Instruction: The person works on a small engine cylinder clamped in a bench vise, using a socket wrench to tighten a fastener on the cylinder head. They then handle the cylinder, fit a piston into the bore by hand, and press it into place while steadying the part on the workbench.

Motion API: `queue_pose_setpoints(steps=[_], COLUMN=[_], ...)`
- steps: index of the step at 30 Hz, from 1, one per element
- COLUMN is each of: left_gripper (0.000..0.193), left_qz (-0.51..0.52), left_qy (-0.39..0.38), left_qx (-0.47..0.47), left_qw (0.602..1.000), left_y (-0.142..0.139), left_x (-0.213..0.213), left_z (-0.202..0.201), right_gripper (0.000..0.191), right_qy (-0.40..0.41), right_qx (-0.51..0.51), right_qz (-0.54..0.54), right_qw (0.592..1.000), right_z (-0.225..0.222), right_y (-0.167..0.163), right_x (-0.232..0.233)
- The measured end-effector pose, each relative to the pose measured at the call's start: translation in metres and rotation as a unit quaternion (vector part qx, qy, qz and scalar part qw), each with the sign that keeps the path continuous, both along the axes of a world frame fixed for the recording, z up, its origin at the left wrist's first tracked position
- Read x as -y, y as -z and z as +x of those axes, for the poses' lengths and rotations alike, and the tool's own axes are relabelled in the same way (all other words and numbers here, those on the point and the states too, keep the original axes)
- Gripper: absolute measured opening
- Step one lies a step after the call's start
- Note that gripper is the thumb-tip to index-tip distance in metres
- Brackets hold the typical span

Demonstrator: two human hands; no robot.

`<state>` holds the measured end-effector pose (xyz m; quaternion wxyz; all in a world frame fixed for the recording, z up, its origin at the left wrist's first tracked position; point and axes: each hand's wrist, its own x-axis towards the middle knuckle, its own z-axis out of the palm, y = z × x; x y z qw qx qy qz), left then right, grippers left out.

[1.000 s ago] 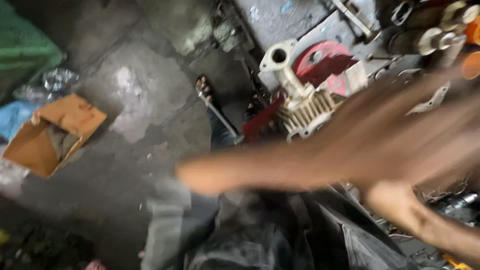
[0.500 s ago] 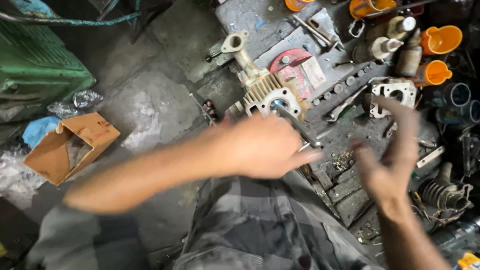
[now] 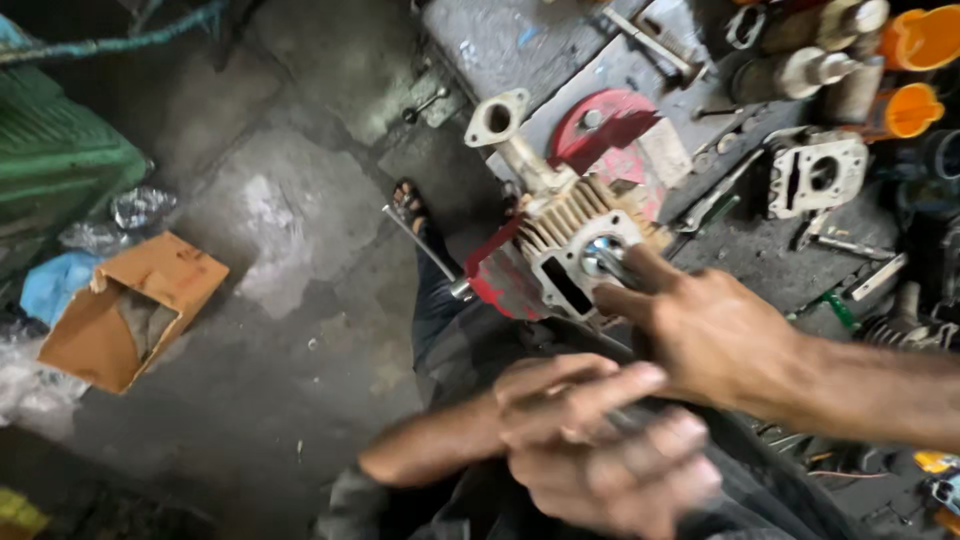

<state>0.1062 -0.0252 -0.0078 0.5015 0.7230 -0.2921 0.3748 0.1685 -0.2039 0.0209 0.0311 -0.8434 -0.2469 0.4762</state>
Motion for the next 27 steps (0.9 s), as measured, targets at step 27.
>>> queue_pose_setpoints(steps=[27], left_gripper=[0.054], left_qz=[0.135], left_qy=[0.058], left_qx=[-0.059], left_qw=[0.987], left_y=[0.011], left_x=[-0.009], left_z=[-0.043], right_gripper=[0.069], right_qy=[-0.076], right_qx=[0.118], right_qz=[0.034], right_qw=[0.990], right_z=[-0.013], right_y=[-0.024], right_x=[-0.005])
